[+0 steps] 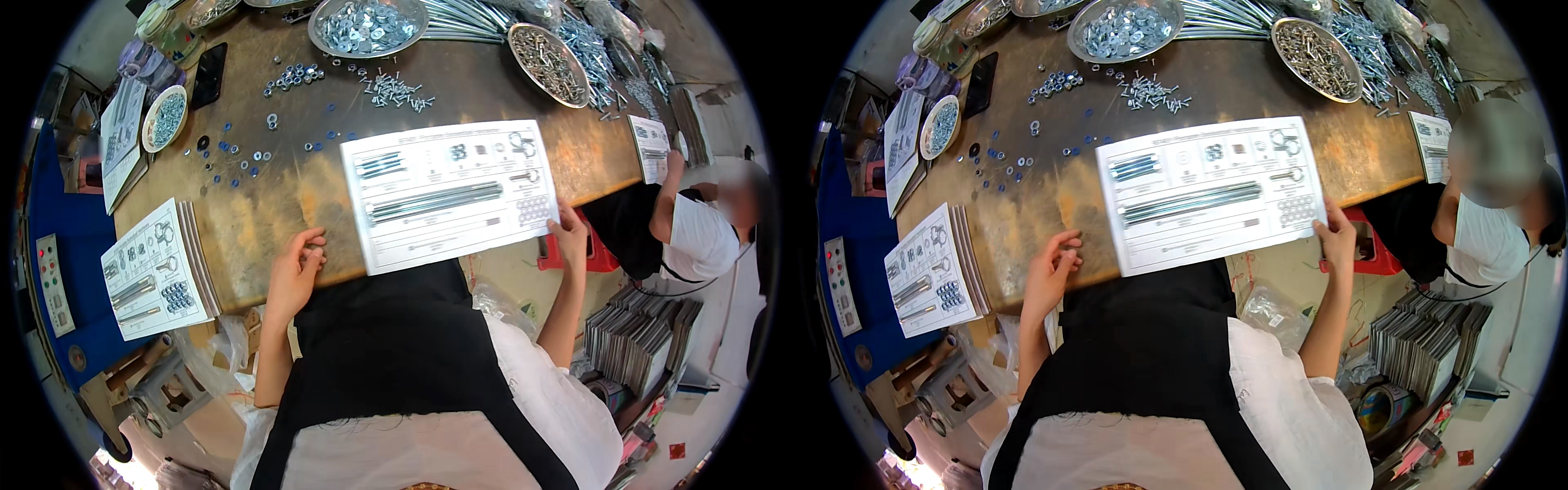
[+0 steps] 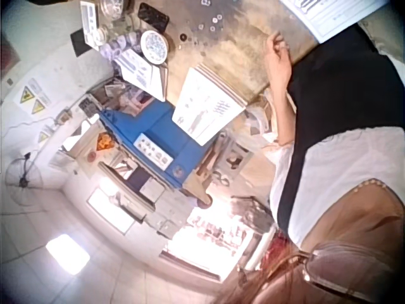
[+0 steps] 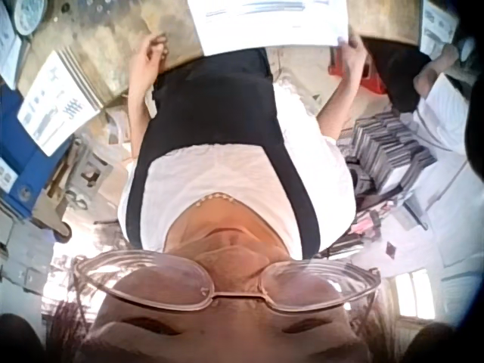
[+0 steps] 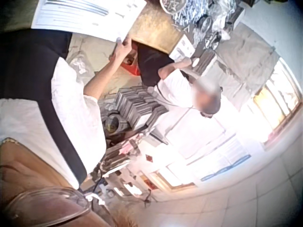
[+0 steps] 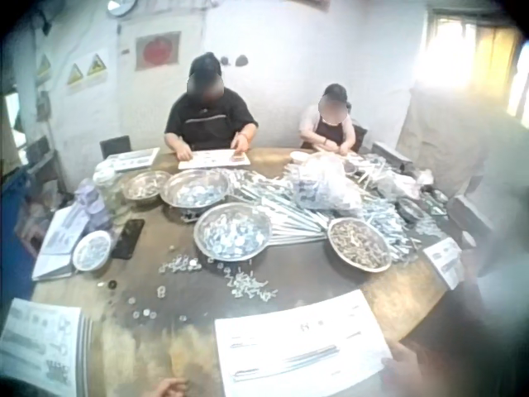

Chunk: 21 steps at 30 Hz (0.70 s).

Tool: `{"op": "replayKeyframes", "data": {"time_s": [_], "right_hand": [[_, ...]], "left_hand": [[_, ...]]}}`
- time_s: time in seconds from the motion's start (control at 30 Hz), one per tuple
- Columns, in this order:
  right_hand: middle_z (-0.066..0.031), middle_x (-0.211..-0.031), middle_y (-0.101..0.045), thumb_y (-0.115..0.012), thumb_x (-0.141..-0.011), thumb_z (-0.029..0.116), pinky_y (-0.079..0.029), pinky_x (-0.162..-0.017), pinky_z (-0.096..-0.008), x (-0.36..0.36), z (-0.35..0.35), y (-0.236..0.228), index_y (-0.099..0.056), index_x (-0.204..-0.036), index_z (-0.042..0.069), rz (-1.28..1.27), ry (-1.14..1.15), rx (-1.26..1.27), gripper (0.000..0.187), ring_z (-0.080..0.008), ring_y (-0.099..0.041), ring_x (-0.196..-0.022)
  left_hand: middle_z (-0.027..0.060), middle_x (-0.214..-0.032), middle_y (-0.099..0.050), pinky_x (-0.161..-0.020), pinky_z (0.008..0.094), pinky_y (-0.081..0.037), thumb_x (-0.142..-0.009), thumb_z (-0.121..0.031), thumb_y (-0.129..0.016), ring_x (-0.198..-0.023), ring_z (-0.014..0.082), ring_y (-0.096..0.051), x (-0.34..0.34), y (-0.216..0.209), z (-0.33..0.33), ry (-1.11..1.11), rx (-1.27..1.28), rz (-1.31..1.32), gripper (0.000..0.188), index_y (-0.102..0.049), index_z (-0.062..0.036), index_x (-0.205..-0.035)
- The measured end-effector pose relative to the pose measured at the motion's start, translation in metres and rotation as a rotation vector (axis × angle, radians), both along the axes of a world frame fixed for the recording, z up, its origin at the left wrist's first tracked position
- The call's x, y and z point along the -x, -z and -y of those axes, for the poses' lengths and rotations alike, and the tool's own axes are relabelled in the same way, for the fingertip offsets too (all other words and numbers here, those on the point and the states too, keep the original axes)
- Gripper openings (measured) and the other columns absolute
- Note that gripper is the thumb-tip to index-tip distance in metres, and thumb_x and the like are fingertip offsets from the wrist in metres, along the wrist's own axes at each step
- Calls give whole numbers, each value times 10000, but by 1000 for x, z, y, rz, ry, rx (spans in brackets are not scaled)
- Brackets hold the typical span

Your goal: The person assembles portable basketball hardware kits by hand. They pick bolts, nuts, and washers from bowls and arrange them on printed instruction sheets, then stack the completed sheets on the table.

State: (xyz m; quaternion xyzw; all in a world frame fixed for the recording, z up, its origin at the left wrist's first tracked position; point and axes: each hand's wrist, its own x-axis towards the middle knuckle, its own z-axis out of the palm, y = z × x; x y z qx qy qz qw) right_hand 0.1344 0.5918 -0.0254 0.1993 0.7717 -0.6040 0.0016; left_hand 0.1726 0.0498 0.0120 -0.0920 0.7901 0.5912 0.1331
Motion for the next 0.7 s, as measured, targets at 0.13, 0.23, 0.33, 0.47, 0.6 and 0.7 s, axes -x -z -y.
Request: {"op": "replayKeyframes", "data": {"time_s": [0.13, 0.23, 0.33, 0.47, 0.6, 0.7], "right_hand": [[-94, -1165, -703, -705, -803, -85, -526, -881, -297, 0, 66, -1, -612, -1341, 21, -19, -113, -167, 556, -159, -658, -1000], [-99, -989, -693, -747, -800, -38, -552, -808, -310, -2, 125, -35, -657, -1304, 92, -3, -158, -509, 528, -188, -677, -893], [-104, -962, -680, -737, -814, -26, -557, -781, -307, 3, 146, -37, -701, -1229, 80, 10, -185, -455, 430, -202, -688, -853], [-131, -964, -708, -698, -868, 33, -553, -756, -324, 19, 157, -49, -729, -1151, 55, 28, -300, -540, 286, -229, -707, -830], [-161, -919, -721, -646, -922, 171, -544, -747, -391, 67, 166, -74, -740, -1099, 77, 187, -461, -854, 221, -315, -698, -837], [-171, -867, -718, -618, -933, 255, -538, -741, -459, 136, 166, -59, -747, -1042, 103, -71, -424, -901, 228, -395, -678, -827]], "left_hand": [[69, -1099, -665, -760, 262, -533, -1020, -93, -548, -855, 127, -640, -6, -5, 24, -125, 20, 56, 311, -583, -27, -1322], [75, -1095, -662, -770, 263, -531, -1021, -95, -552, -862, 129, -633, -11, -4, 48, -188, 62, 66, 329, -569, -18, -1340], [73, -1098, -664, -762, 255, -526, -1023, -94, -547, -838, 123, -625, -18, -4, 61, -221, 91, 84, 331, -567, -25, -1347], [59, -1051, -659, -736, 250, -519, -1031, -104, -537, -809, 114, -618, -28, 2, 76, -247, 82, 67, 304, -589, -27, -1320], [23, -894, -633, -589, 216, -470, -1039, -111, -527, -665, 71, -574, -22, 20, 86, -321, 46, 64, 240, -644, -36, -1234], [-10, -747, -590, -478, 197, -388, -1035, -122, -542, -539, 34, -503, -9, 27, 85, -430, 36, -11, 197, -687, -46, -1143]]}}
